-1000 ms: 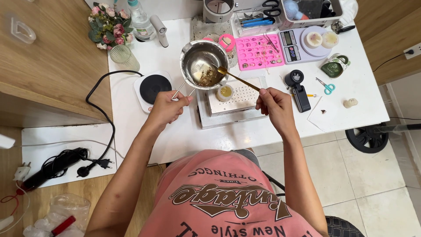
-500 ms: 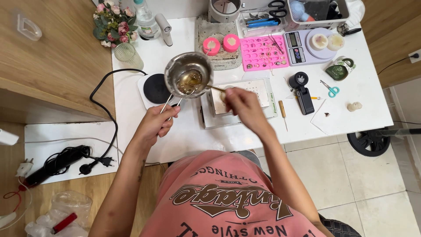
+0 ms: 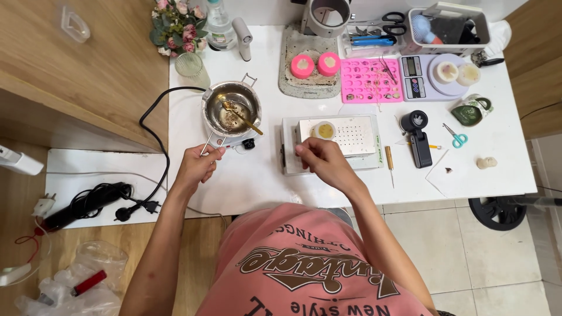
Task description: Operating a wax melter, preparing molds, and finishing candles with a heat gun.
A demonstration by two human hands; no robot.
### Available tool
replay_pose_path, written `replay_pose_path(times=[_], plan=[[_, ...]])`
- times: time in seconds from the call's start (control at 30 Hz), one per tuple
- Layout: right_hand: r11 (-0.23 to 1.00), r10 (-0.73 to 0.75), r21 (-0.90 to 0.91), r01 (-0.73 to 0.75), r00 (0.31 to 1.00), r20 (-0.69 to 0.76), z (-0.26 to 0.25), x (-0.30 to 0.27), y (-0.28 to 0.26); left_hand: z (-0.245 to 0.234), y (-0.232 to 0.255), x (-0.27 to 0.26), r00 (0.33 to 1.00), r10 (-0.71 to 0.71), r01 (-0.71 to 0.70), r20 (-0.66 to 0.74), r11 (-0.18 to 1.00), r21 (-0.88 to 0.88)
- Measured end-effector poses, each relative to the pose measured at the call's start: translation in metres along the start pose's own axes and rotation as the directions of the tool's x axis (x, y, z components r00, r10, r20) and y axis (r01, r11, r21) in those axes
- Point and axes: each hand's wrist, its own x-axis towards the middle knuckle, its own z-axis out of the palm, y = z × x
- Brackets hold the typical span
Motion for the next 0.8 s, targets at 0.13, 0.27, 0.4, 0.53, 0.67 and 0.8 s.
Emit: replay_pose_path(times=[0.13,0.27,0.4,0.53,0.67,0.8], plan=[[0.999,0.041,0.007,-0.041,0.999,-0.001,-0.007,-0.010,0.004,-0.016,-0.010,0.011,1.000,0.006,-0.005,-0.018,0.999,0.034],[0.997,0.052,0.066,-0.050,0.998,-0.035,-0.012,-0.015,0.014,-0.027,-0.013,0.016,1.000,-0.019,0.020,-0.014,0.998,0.054],[0.995,0.056,0.091,-0.050,0.996,-0.062,-0.018,-0.019,0.014,-0.030,-0.008,0.014,1.000,-0.020,0.021,-0.014,0.995,0.100],[0.995,0.040,0.099,-0.032,0.997,-0.071,-0.020,-0.021,0.016,-0.026,0.000,0.008,0.997,-0.031,0.041,-0.072,0.989,0.142],[0.996,0.067,0.072,-0.061,0.995,-0.079,-0.019,-0.026,0.011,-0.020,-0.007,0.003,0.947,0.174,-0.076,-0.268,0.937,0.341],[0.993,0.055,0.111,-0.044,0.994,-0.094,-0.017,-0.028,0.013,-0.017,-0.007,-0.008,0.687,0.627,-0.239,-0.368,0.673,0.700]])
